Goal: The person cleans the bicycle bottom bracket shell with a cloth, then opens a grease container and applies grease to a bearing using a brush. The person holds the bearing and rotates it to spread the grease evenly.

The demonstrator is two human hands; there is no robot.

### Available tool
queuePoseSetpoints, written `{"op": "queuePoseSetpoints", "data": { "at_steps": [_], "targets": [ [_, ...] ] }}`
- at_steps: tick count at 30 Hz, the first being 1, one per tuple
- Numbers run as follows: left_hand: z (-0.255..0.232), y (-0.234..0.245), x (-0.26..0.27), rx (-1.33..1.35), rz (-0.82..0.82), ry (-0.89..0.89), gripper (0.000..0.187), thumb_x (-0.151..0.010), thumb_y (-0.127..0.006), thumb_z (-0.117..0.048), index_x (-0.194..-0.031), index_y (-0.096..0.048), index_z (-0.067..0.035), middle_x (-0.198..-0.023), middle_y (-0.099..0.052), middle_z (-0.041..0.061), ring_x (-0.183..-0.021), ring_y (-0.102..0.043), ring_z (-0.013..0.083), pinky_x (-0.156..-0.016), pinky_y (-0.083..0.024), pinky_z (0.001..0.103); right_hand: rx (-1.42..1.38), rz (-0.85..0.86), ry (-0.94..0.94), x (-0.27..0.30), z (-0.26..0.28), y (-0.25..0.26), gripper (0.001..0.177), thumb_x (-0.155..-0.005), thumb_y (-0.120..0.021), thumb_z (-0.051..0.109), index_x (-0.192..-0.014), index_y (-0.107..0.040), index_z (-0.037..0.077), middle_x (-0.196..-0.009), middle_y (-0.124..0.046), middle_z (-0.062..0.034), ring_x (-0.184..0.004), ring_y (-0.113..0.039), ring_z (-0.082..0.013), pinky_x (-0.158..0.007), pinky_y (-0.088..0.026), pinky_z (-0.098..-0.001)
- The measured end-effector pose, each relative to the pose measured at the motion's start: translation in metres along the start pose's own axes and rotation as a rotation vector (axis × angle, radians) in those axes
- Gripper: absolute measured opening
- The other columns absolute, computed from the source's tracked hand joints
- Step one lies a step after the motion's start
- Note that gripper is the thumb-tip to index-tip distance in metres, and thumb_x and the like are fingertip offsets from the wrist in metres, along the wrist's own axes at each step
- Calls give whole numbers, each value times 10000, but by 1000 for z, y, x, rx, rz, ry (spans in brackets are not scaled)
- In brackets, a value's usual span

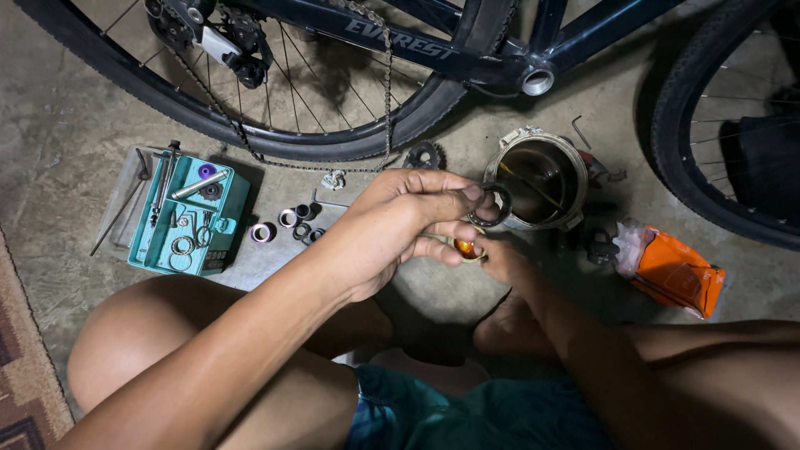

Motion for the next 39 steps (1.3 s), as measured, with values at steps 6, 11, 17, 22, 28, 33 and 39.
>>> {"op": "queuePoseSetpoints", "data": {
  "at_steps": [6,11,17,22,28,33,39],
  "targets": [
    [6,-1,-9,-49,55,-58,312,-1028,-593,-209,-1149,-685,63,-1075,-725,123,-899,-718,192,-802,-599,301,-25,-116,330,14,29,37,584,-746,-712,60,-1319,-619,122,-1136,-716,-134,-1047,-685,-268,-900,-540,-389],
    [7,-3,-9,-104,63,-76,320,-1022,-576,-234,-1140,-695,40,-1079,-745,114,-903,-725,169,-834,-610,305,-170,57,369,42,70,98,487,-812,-696,85,-1297,-646,94,-1159,-722,-117,-1066,-685,-235,-907,-557,-380],
    [3,-13,-2,-133,42,-35,310,-997,-604,-207,-1121,-707,57,-1029,-752,145,-849,-742,192,-795,-642,334,-546,31,334,107,142,203,381,-893,-677,114,-1270,-679,60,-1186,-730,-98,-1087,-684,-196,-915,-577,-369],
    [-10,-22,6,-102,43,-48,326,-954,-647,-122,-1200,-681,88,-1042,-760,186,-831,-759,222,-777,-648,341,-338,-374,860,221,215,266,518,-908,-710,275,-1351,-571,44,-1255,-680,-161,-1096,-701,-232,-921,-595,-381],
    [-29,-35,18,-76,75,-73,396,-930,-660,-73,-1286,-642,98,-1061,-773,187,-893,-787,245,-803,-652,324,-67,-559,1193,272,249,256,673,-912,-863,324,-1389,-458,77,-1357,-593,-149,-1248,-650,-229,-957,-603,-385],
    [-40,-40,25,-85,77,-59,408,-914,-688,-94,-1280,-682,84,-1044,-792,183,-878,-798,255,-762,-645,324,-575,-120,726,235,212,246,391,-1004,-586,92,-1385,-660,47,-1373,-700,-132,-1281,-702,-272,-1017,-577,-393],
    [-44,-47,27,-100,102,-53,397,-908,-709,-133,-1250,-710,69,-1024,-798,177,-847,-795,232,-736,-663,327,-496,-132,1053,244,207,248,352,-1101,-509,20,-1396,-654,143,-1539,-609,-138,-1477,-574,-327,-1187,-500,-428]
  ]
}}
Point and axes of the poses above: each hand's wrist, its own x-axis away from the middle knuckle, its own y-axis out of the back of the hand, z = x × y, the point moved 7 cm from there along -x, towards the middle knuckle
